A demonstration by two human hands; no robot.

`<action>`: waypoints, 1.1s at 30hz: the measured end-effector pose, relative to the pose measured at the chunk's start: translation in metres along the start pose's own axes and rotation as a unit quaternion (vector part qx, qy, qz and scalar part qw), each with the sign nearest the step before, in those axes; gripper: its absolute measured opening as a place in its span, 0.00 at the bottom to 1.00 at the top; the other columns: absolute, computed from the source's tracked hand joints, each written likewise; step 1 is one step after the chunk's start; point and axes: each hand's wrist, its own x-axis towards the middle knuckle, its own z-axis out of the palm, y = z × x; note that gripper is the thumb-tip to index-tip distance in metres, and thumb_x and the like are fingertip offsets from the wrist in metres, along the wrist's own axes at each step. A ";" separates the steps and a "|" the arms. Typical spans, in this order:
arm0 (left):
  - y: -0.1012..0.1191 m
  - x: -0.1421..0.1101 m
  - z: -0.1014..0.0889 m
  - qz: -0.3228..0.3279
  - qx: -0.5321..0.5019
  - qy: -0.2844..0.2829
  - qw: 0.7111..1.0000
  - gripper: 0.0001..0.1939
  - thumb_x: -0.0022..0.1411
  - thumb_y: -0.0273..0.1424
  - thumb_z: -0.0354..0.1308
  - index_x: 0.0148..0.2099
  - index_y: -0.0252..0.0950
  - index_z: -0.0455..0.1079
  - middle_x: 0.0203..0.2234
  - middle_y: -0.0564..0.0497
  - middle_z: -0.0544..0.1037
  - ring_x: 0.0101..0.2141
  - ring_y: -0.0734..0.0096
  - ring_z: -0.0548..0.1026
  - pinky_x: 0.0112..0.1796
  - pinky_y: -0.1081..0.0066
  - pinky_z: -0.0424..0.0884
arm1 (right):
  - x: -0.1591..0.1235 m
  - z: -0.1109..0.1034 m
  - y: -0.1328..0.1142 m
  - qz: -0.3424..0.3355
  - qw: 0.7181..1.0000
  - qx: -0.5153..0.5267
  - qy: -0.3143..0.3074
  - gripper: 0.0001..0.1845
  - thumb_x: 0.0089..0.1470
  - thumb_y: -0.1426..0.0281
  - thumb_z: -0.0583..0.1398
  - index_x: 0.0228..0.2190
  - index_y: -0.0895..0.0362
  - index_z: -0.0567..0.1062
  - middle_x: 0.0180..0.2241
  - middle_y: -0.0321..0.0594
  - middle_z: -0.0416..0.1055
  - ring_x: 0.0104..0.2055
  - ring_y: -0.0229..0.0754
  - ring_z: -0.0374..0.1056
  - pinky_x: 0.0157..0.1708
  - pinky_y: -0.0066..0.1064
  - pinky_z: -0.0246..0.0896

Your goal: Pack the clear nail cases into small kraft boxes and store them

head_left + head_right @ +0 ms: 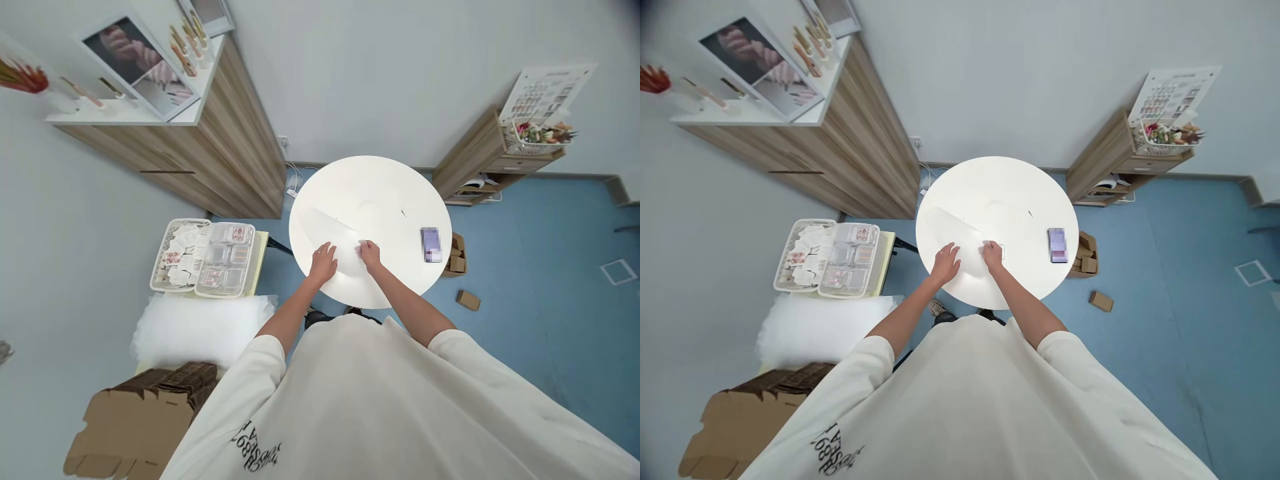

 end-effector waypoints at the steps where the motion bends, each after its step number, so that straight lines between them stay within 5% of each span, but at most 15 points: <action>1: 0.008 0.002 0.009 -0.001 0.000 -0.013 1.000 0.25 0.69 0.32 0.48 0.67 0.37 0.58 0.69 0.38 0.56 0.68 0.47 0.55 0.63 0.48 0.55 | 0.003 -0.010 0.006 0.019 1.000 0.013 0.005 0.14 0.54 0.67 0.54 0.41 0.56 0.73 0.36 0.42 0.79 0.33 0.38 0.74 0.33 0.29 0.70; 9: 0.050 0.007 0.053 0.000 -0.014 -0.083 0.996 0.27 0.69 0.34 0.50 0.68 0.38 0.57 0.69 0.38 0.56 0.68 0.47 0.55 0.62 0.48 0.57 | 0.006 -0.060 0.042 0.066 0.994 -0.050 -0.069 0.12 0.50 0.73 0.56 0.39 0.56 0.72 0.34 0.41 0.80 0.34 0.41 0.76 0.34 0.31 0.70; 17: 0.054 0.016 0.065 -0.003 0.004 -0.140 0.990 0.27 0.67 0.31 0.52 0.67 0.38 0.58 0.68 0.37 0.57 0.67 0.46 0.56 0.61 0.49 0.58 | 0.021 -0.109 0.054 0.033 0.989 -0.142 -0.006 0.22 0.52 0.72 0.54 0.49 0.57 0.70 0.35 0.41 0.79 0.37 0.43 0.75 0.42 0.34 0.68; 20: 0.056 0.021 0.069 0.006 -0.001 -0.154 0.988 0.26 0.67 0.31 0.52 0.67 0.38 0.58 0.68 0.37 0.57 0.67 0.46 0.56 0.61 0.49 0.58 | 0.026 -0.130 0.058 0.029 0.976 -0.214 0.029 0.25 0.54 0.71 0.54 0.54 0.59 0.69 0.41 0.48 0.78 0.44 0.49 0.73 0.46 0.39 0.67; 24: 0.057 0.026 0.074 0.014 0.004 -0.172 0.985 0.26 0.67 0.31 0.52 0.66 0.39 0.58 0.68 0.37 0.57 0.67 0.46 0.57 0.61 0.50 0.59 | 0.019 -0.136 0.061 -0.095 0.922 -0.355 0.121 0.31 0.57 0.70 0.54 0.62 0.60 0.62 0.60 0.59 0.62 0.59 0.59 0.61 0.57 0.51 0.57; 28: 0.057 0.032 0.075 0.011 0.008 -0.185 0.983 0.26 0.67 0.31 0.51 0.66 0.37 0.59 0.68 0.37 0.58 0.67 0.46 0.57 0.60 0.50 0.59 | 0.007 -0.122 0.071 -0.193 0.873 -0.446 -0.032 0.25 0.61 0.70 0.52 0.58 0.57 0.68 0.62 0.55 0.60 0.60 0.59 0.58 0.58 0.50 0.55; 30: 0.057 0.035 0.073 0.008 0.014 -0.193 0.981 0.26 0.68 0.32 0.50 0.66 0.38 0.58 0.68 0.38 0.57 0.67 0.47 0.57 0.61 0.51 0.58 | 0.004 -0.118 0.079 -0.182 0.844 -0.494 -0.101 0.24 0.62 0.69 0.51 0.58 0.56 0.69 0.62 0.53 0.60 0.61 0.57 0.58 0.58 0.49 0.55; 33: 0.054 0.039 0.072 0.007 0.027 -0.202 0.979 0.25 0.69 0.33 0.48 0.67 0.38 0.57 0.68 0.39 0.56 0.67 0.48 0.56 0.61 0.52 0.58 | 0.002 -0.123 0.089 -0.155 0.794 -0.574 -0.126 0.25 0.63 0.68 0.49 0.60 0.56 0.67 0.66 0.51 0.56 0.64 0.57 0.54 0.60 0.48 0.52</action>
